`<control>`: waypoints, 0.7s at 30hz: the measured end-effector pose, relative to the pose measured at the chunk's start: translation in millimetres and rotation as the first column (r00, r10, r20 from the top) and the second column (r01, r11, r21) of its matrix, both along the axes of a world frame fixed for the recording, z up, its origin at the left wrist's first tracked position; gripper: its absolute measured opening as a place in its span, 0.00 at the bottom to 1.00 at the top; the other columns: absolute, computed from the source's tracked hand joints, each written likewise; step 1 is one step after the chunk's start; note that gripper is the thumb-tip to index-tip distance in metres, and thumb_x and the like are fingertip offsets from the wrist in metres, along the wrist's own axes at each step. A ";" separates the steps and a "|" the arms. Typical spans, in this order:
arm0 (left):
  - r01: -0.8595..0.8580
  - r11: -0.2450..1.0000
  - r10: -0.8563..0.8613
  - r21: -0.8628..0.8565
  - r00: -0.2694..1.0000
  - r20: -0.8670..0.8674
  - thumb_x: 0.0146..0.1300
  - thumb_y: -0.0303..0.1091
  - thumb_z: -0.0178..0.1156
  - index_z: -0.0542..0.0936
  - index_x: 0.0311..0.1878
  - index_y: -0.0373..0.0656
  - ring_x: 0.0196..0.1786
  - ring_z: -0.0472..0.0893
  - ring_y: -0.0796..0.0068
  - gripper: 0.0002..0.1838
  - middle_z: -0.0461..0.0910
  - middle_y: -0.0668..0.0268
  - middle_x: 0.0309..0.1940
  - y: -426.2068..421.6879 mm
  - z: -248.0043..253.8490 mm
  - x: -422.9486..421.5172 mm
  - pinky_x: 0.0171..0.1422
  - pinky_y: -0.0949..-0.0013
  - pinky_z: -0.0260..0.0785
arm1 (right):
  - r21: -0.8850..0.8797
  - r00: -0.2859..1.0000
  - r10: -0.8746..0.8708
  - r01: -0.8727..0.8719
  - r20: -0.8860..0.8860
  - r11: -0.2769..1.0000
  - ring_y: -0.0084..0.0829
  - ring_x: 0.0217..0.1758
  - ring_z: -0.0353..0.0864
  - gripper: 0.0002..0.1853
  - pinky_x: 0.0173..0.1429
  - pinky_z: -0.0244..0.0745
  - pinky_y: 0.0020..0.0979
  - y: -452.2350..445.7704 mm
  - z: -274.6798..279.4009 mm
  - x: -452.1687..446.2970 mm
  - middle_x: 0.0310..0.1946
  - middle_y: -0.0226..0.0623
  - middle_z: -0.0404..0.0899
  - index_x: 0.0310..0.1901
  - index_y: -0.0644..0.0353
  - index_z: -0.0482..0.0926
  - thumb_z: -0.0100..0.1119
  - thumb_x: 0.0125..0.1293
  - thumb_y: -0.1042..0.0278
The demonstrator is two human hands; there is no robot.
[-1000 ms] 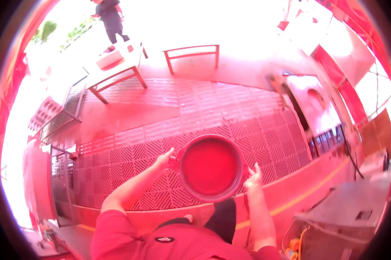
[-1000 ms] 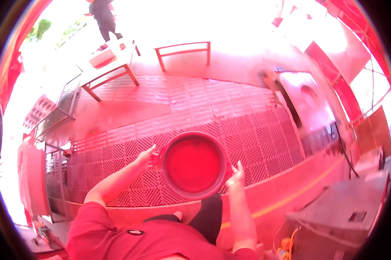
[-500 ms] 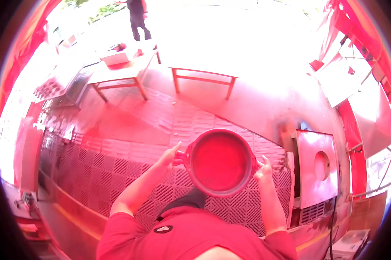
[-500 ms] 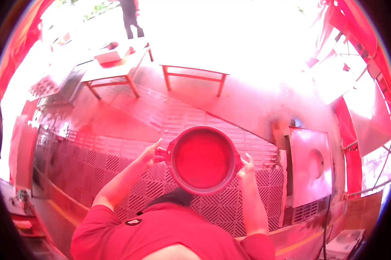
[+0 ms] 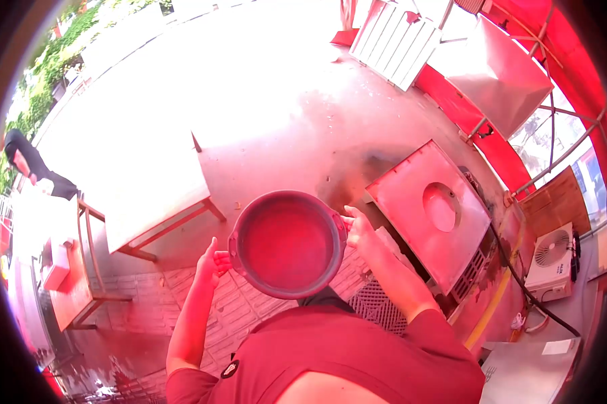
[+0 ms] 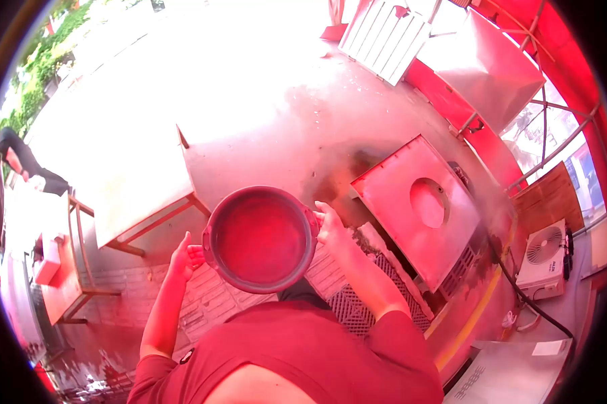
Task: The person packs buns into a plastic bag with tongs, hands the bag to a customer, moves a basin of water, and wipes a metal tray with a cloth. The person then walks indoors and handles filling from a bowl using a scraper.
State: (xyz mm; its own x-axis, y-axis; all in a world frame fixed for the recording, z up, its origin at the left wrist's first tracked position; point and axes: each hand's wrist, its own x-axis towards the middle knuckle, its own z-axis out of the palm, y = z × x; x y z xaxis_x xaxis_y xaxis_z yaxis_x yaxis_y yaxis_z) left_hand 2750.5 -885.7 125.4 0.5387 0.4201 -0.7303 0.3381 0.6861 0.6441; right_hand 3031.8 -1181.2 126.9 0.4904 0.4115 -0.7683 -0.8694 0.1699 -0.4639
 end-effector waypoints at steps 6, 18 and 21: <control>0.024 1.000 -0.023 0.013 0.998 -0.062 0.59 0.66 0.53 0.79 0.32 0.40 0.25 0.80 0.72 0.32 0.82 0.63 0.26 109.3 14.7 215.7 0.30 0.76 0.67 | -0.028 1.000 -0.006 0.006 0.026 1.000 0.37 0.40 0.80 0.23 0.50 0.74 0.39 120.1 -9.3 237.7 0.37 0.43 0.82 0.43 0.68 0.76 0.56 0.60 0.53; 0.099 0.994 -0.100 0.039 0.995 0.025 0.63 0.62 0.51 0.79 0.33 0.38 0.28 0.80 0.74 0.30 0.81 0.63 0.28 367.3 10.1 694.2 0.30 0.79 0.67 | -0.127 0.986 -0.151 0.158 0.065 0.979 0.38 0.48 0.76 0.31 0.55 0.72 0.40 357.0 -10.0 677.0 0.46 0.47 0.77 0.53 0.74 0.70 0.58 0.58 0.53; 0.156 0.987 -0.153 0.031 0.985 -0.080 0.61 0.63 0.52 0.79 0.33 0.41 0.28 0.77 0.76 0.30 0.80 0.66 0.27 440.3 1.3 817.3 0.35 0.77 0.64 | -0.063 0.980 -0.174 0.180 0.097 0.982 0.37 0.48 0.75 0.30 0.57 0.72 0.39 412.2 -12.8 786.3 0.45 0.45 0.76 0.52 0.74 0.69 0.59 0.57 0.54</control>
